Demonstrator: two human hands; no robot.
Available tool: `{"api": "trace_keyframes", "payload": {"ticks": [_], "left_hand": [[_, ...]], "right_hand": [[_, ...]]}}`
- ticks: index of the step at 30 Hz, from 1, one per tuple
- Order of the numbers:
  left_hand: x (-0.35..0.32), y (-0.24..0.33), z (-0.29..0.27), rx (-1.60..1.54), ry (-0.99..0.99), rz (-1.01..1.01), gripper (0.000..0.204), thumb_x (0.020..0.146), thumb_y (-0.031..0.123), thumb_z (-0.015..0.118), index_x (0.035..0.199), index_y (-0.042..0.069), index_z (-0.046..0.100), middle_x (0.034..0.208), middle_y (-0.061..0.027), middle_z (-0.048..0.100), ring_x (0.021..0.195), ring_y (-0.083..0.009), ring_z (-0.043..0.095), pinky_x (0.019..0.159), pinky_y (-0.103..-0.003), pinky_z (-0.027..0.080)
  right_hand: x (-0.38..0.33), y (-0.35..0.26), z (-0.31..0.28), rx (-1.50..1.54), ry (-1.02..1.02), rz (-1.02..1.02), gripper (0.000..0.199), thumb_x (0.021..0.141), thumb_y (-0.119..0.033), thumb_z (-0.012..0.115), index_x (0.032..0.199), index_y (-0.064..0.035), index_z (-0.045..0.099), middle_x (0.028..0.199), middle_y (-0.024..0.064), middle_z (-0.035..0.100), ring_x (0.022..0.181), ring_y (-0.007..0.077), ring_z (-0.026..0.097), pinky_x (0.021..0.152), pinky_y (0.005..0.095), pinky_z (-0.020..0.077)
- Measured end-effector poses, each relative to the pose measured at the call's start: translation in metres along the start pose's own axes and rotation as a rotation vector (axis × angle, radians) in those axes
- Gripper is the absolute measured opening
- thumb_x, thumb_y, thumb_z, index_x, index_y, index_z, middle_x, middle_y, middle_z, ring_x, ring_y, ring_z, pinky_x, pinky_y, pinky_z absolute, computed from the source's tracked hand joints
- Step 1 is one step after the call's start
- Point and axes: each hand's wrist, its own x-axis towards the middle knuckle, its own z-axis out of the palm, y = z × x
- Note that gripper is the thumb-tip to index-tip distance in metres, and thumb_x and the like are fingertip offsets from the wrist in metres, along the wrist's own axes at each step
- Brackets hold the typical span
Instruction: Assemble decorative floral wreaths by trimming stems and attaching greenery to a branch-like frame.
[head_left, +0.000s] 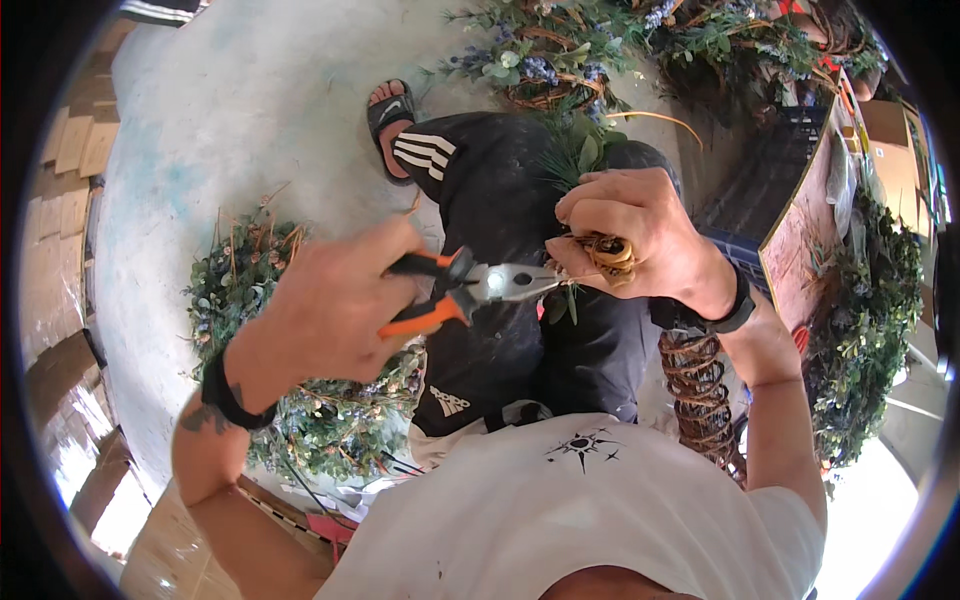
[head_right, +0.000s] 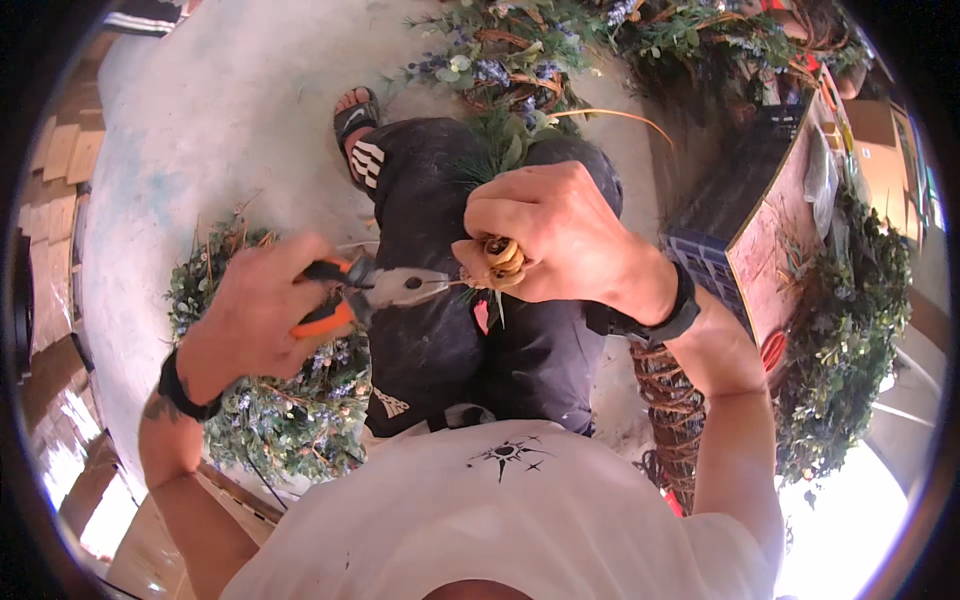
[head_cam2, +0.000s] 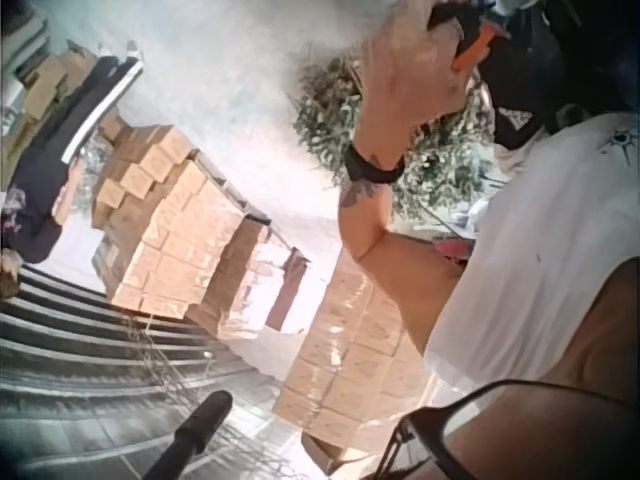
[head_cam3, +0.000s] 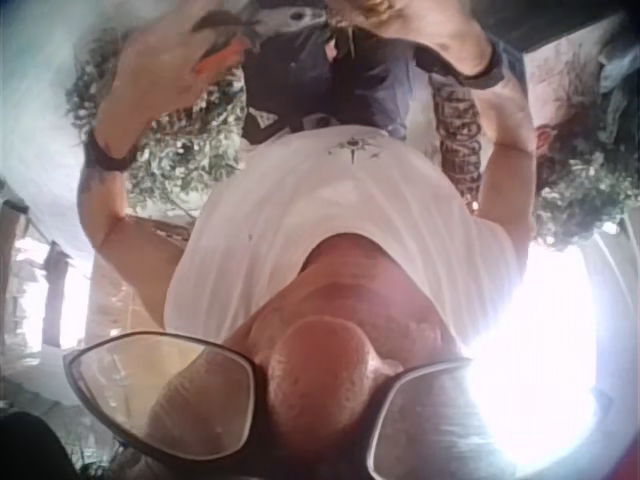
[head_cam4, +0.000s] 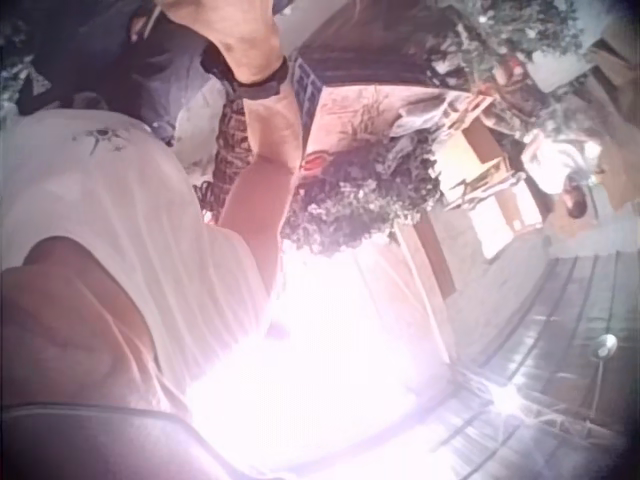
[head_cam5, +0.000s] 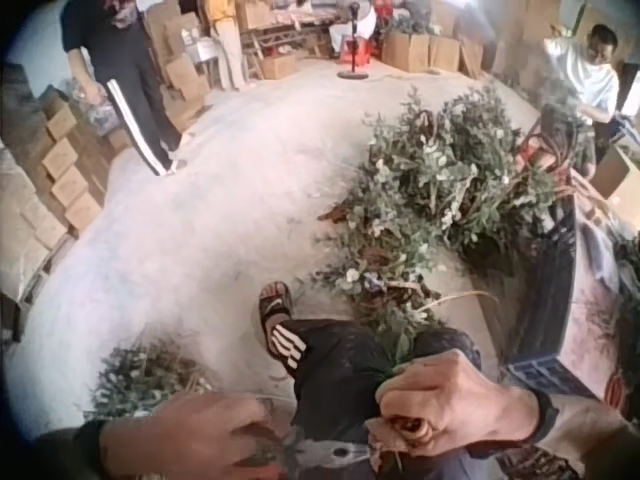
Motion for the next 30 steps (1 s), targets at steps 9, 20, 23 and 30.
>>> {"api": "trace_keyframes", "payload": {"ticks": [9,20,23,30], "left_hand": [[0.024,0.026,-0.012,0.169,0.017,0.119,0.028,0.069,0.018,0.088,0.076,-0.002,0.070,0.105,-0.0112,0.065,0.075,-0.0306,0.065,0.063,-0.040,0.052],[0.037,-0.016,0.002,0.162,0.099,0.147,0.026,0.080,0.018,0.081,0.074,-0.004,0.067,0.101,-0.0103,0.063,0.074,-0.0331,0.063,0.063,-0.042,0.050],[0.043,-0.022,-0.003,0.197,0.086,0.169,0.027,0.080,0.018,0.081,0.073,-0.004,0.066,0.100,-0.0105,0.062,0.074,-0.0339,0.063,0.063,-0.043,0.049],[0.061,-0.025,0.004,0.276,0.112,0.143,0.019,0.083,0.014,0.077,0.078,-0.003,0.069,0.105,-0.0095,0.062,0.083,-0.0331,0.064,0.068,-0.044,0.050]], "right_hand": [[0.000,-0.005,-0.036,0.428,-0.502,-0.017,0.019,0.086,-0.007,0.081,0.092,0.0007,0.065,0.102,0.0161,0.070,0.096,0.0329,0.069,0.079,0.0411,0.0542],[-0.039,-0.032,-0.036,0.023,-0.081,0.169,0.055,0.089,-0.031,0.081,0.129,-0.0015,0.059,0.129,0.0196,0.063,0.120,0.0370,0.060,0.102,0.0444,0.0475],[-0.054,-0.061,-0.018,-0.114,0.041,0.403,0.053,0.100,-0.030,0.069,0.141,-0.0014,0.053,0.131,0.0248,0.061,0.121,0.0436,0.058,0.101,0.0472,0.0479],[-0.056,-0.059,0.000,-0.268,0.225,0.418,0.041,0.100,-0.022,0.068,0.134,-0.0002,0.058,0.108,0.0248,0.069,0.096,0.0454,0.068,0.084,0.0481,0.0545]]}}
